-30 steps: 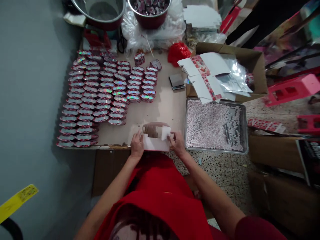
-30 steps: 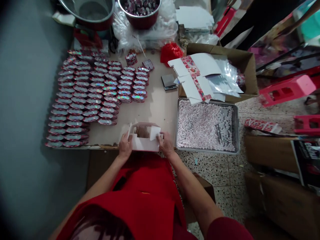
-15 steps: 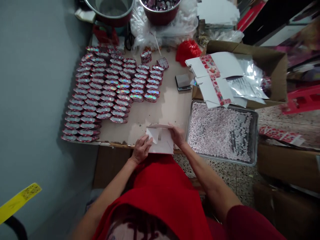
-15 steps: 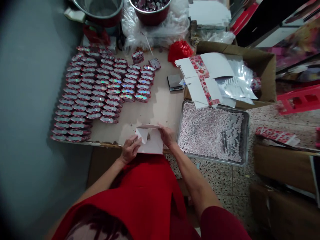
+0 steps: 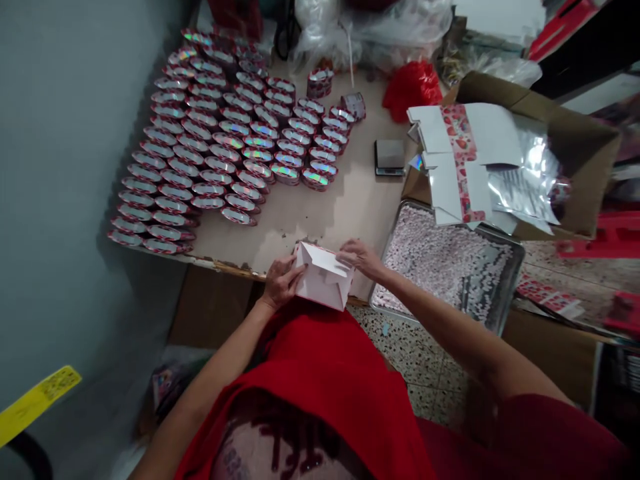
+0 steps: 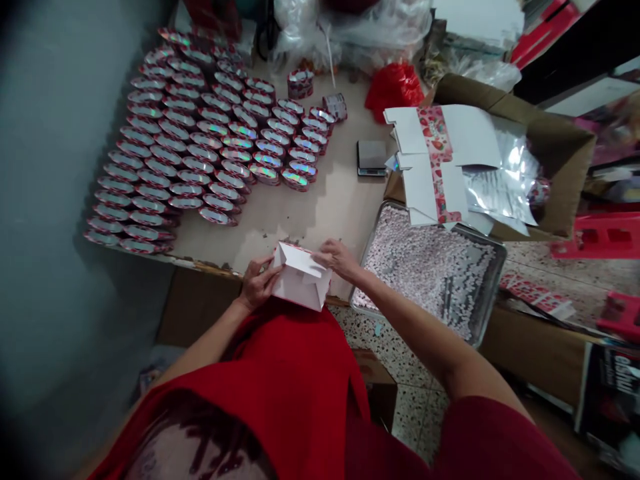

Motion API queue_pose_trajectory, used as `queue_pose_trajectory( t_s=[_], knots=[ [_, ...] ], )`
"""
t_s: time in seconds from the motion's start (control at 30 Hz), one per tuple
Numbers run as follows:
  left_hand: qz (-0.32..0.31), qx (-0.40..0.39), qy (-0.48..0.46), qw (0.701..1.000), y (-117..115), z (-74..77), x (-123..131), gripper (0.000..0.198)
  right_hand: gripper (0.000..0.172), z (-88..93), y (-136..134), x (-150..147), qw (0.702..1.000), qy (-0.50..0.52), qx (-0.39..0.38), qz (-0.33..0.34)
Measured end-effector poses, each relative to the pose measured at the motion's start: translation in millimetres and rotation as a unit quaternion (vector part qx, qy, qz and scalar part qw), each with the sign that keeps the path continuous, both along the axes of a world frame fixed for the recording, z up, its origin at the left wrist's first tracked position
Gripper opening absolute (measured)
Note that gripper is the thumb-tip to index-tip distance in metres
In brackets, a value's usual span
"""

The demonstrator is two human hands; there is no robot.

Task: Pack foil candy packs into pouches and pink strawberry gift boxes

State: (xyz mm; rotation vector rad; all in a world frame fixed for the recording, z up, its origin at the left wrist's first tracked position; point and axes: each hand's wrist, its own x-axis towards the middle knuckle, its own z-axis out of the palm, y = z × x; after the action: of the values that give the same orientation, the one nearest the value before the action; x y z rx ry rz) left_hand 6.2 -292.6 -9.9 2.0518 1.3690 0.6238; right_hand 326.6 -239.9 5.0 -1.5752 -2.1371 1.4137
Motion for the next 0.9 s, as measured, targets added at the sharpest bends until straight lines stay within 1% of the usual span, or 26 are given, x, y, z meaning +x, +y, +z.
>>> queue_pose_trajectory(
  t_s=[0.03,0.07,0.1,0.13,0.17,0.23,0.27,0.3,0.37,0.4,0.43,0.53,0.6,0.7,0.8,0.9],
  knots=[
    [0.015,-0.002,-0.009,1.0,-2.8,-1.6,1.6,0.032,0.039,-2.7,9.8,-7.1,1.0,-0.012,-0.024,0.008],
    [0.043,-0.005,-0.02,0.999,-5.4,-3.2,3.9,0.034,0.057,-5.7,18.0,-14.3,0.999,-0.018,-0.039,0.03],
    [0.089,-0.009,-0.033,0.995,-8.1,-4.6,7.0,0.037,0.075,-8.6,24.1,-21.0,0.997,-0.02,-0.045,0.062],
    [0.151,-0.016,-0.051,0.987,-10.7,-5.9,11.1,0.041,0.087,-11.0,28.1,-27.1,0.994,-0.023,-0.043,0.094],
    [0.223,-0.028,-0.075,0.971,-13.3,-6.8,16.3,0.045,0.091,-12.4,29.9,-32.2,0.992,-0.031,-0.036,0.12],
    [0.354,-0.079,-0.137,0.922,-17.8,-6.5,30.0,0.049,0.083,-11.3,28.1,-40.1,0.987,-0.067,-0.027,0.146],
    [0.402,-0.115,-0.171,0.892,-19.3,-4.7,38.0,0.051,0.077,-8.7,25.3,-43.1,0.984,-0.092,-0.034,0.15],
    [0.438,-0.15,-0.205,0.862,-20.0,-1.6,46.3,0.053,0.072,-4.8,21.7,-45.7,0.981,-0.119,-0.045,0.149],
    [0.482,-0.203,-0.255,0.813,-19.0,8.1,61.7,0.058,0.066,5.5,13.5,-50.2,0.975,-0.165,-0.066,0.13],
    [0.494,-0.217,-0.27,0.797,-17.6,14.0,68.0,0.059,0.066,11.2,9.4,-52.1,0.974,-0.179,-0.07,0.116],
    [0.501,-0.222,-0.279,0.788,-15.8,19.9,72.7,0.059,0.067,16.7,5.5,-53.8,0.974,-0.189,-0.068,0.102],
    [0.505,-0.231,-0.281,0.783,-11.8,32.4,76.3,0.056,0.068,29.1,-5.9,-57.0,0.976,-0.198,-0.054,0.078],
    [0.519,-0.237,-0.269,0.776,-11.5,34.5,71.2,0.054,0.066,33.2,-14.1,-57.6,0.976,-0.195,-0.067,0.074],
    [0.541,-0.255,-0.237,0.766,-13.0,32.8,60.1,0.051,0.065,36.1,-28.0,-58.5,0.972,-0.196,-0.108,0.07],
    [0.518,-0.278,-0.208,0.782,-14.8,33.0,51.9,0.049,0.067,38.4,-41.4,-61.8,0.968,-0.212,-0.127,0.05],
    [0.477,-0.307,-0.205,0.797,-17.9,35.8,41.9,0.053,0.069,39.7,-52.3,-68.0,0.975,-0.191,-0.114,0.013]
  ],
)
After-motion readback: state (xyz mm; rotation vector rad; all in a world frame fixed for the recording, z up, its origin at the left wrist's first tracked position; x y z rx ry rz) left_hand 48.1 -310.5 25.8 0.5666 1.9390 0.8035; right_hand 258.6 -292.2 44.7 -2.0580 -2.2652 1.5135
